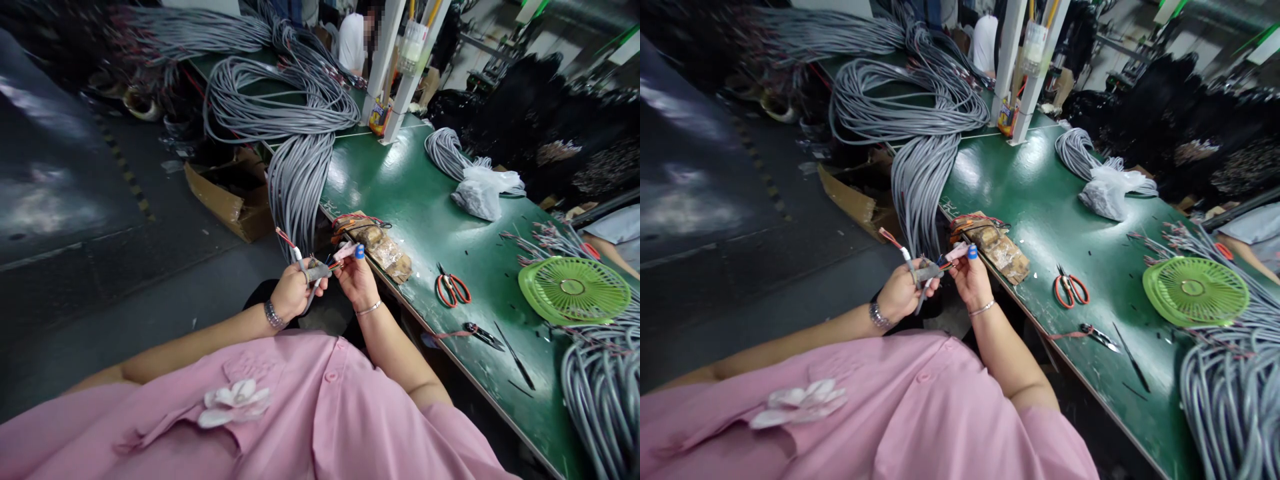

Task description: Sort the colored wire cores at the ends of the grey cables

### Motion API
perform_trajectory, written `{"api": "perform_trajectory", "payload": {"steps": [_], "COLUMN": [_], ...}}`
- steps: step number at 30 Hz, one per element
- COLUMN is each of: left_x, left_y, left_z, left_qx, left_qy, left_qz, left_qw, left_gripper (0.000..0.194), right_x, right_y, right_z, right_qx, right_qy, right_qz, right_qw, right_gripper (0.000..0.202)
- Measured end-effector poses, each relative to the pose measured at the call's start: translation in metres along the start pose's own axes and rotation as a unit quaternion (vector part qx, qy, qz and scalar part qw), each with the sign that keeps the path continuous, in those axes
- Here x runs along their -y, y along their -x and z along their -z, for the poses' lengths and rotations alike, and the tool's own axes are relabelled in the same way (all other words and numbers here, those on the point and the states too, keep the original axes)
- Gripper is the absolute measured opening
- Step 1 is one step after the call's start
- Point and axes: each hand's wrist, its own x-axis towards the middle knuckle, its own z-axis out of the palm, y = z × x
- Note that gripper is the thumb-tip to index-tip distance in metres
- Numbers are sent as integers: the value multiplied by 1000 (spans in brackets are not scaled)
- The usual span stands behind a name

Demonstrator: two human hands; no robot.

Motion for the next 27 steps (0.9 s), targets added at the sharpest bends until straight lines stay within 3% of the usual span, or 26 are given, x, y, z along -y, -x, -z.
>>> {"api": "perform_trajectory", "payload": {"steps": [6, 10, 17, 22, 27], "left_x": [0, 2, 6, 5, -1], "left_y": [8, 12, 14, 16, 16], "left_z": [7, 13, 13, 11, 12], "left_qx": [15, 28, 73, 126, 88], "left_qy": [-25, -46, -116, -168, -68], "left_qz": [-4, -13, 6, 68, 69], "left_qw": [1000, 998, 991, 975, 991], "left_gripper": [16, 15, 16, 16, 17], "right_x": [12, 18, 15, 12, 10], "right_y": [10, 23, 35, 40, 42], "right_z": [7, 11, 1, -4, 6], "right_qx": [40, 85, 104, 139, 116], "right_qy": [85, 208, 342, 397, 320], "right_qz": [-76, -101, 18, 37, 36], "right_qw": [993, 969, 934, 906, 940], "right_gripper": [53, 48, 24, 21, 27]}}
